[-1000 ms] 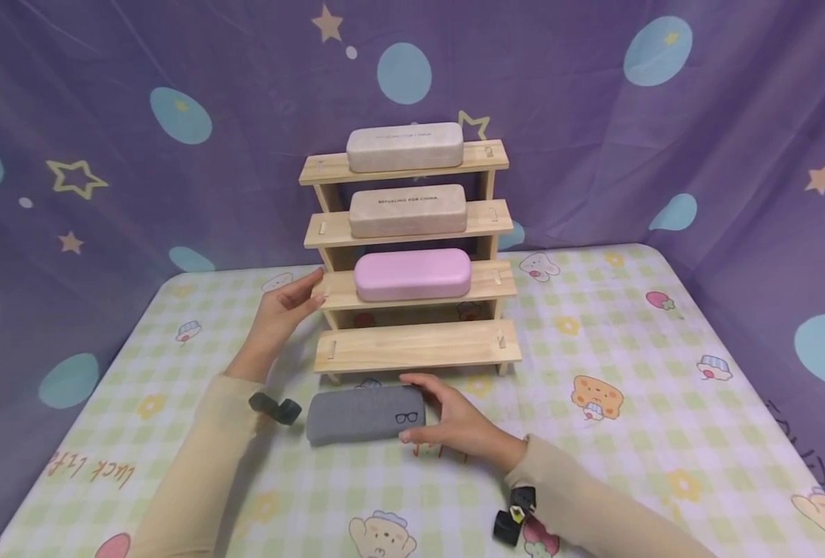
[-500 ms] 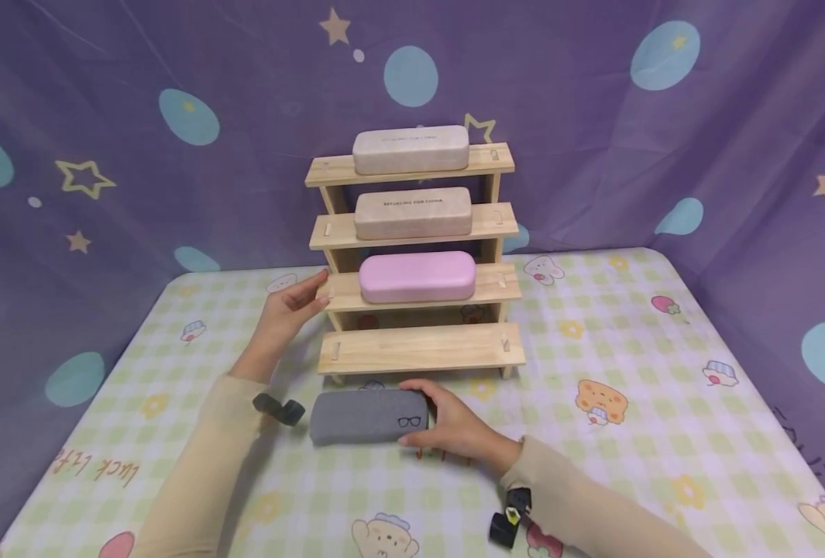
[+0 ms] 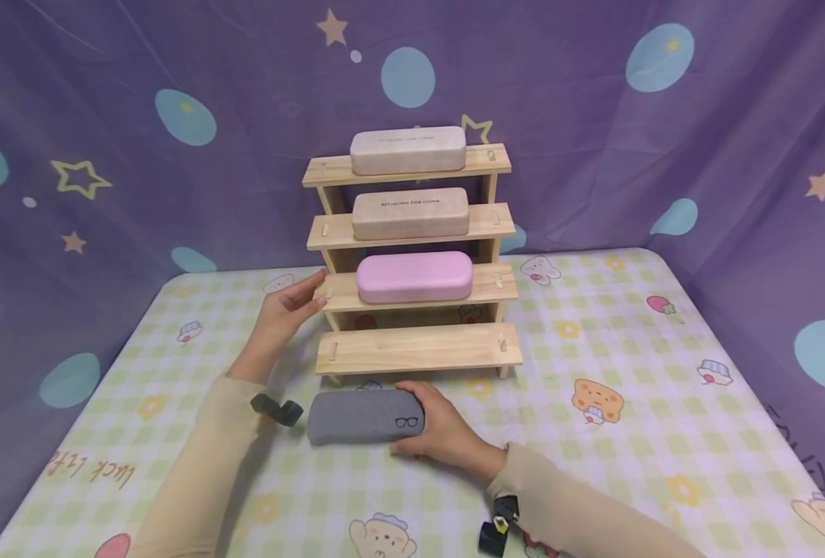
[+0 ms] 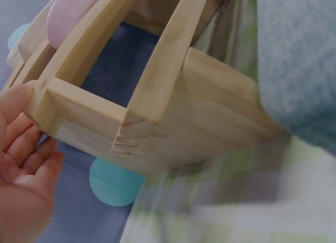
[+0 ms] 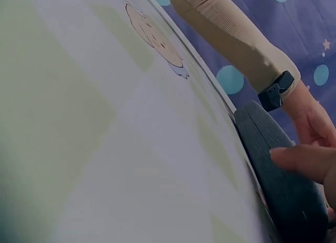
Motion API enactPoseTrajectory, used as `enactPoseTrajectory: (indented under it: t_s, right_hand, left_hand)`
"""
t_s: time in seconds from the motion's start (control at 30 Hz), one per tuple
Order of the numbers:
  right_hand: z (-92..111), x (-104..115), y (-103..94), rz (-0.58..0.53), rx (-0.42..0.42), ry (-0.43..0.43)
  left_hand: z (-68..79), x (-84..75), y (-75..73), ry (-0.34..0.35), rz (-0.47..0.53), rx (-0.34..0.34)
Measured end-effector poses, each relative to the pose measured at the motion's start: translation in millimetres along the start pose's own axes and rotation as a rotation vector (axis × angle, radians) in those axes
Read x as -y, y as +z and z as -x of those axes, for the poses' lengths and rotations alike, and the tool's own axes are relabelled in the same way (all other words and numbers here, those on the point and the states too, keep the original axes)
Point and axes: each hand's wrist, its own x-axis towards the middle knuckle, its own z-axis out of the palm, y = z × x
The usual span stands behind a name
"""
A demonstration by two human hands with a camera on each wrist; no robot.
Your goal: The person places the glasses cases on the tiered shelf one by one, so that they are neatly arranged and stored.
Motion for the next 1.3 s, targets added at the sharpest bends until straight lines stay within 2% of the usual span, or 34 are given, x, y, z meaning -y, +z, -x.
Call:
enactPoseTrajectory:
  t_s: [0.3,0.53,0.7,0.9,1.13,1.3]
  right_hand:
    - [-0.8,0.5,0.9,0.022,-0.017,-0.008]
    - [-1.1,1.6,1.6,0.019,-0.043,0.028]
    - [-0.7,2.4,0.1,0.008,-0.053,0.047]
    - [0.1,3.1,-2.2,-0.014,-0.06,0.046]
    - [0.8,-0.1,-5.6,-0.009,-0.031,0.04]
    - [1.8,-3.2,-9.1,0.003,-0.018,0.042]
  left_hand:
    - [0.4,-0.1,-0.3,-0.012,0.004,0.0]
    - [-8.0,25.3,-4.7,0.017,0.007,-0.015]
    - [-8.0,25.7,-4.3,0.019,0.005,-0.016]
    - [-8.1,21.1,-4.2,-0.003,0.017,-0.014]
    - [-0.3,0.5,-0.7,-0.02,-0.008,0.001]
    - [-0.3,-0.9,-0.1,-0.024,-0.005,0.001]
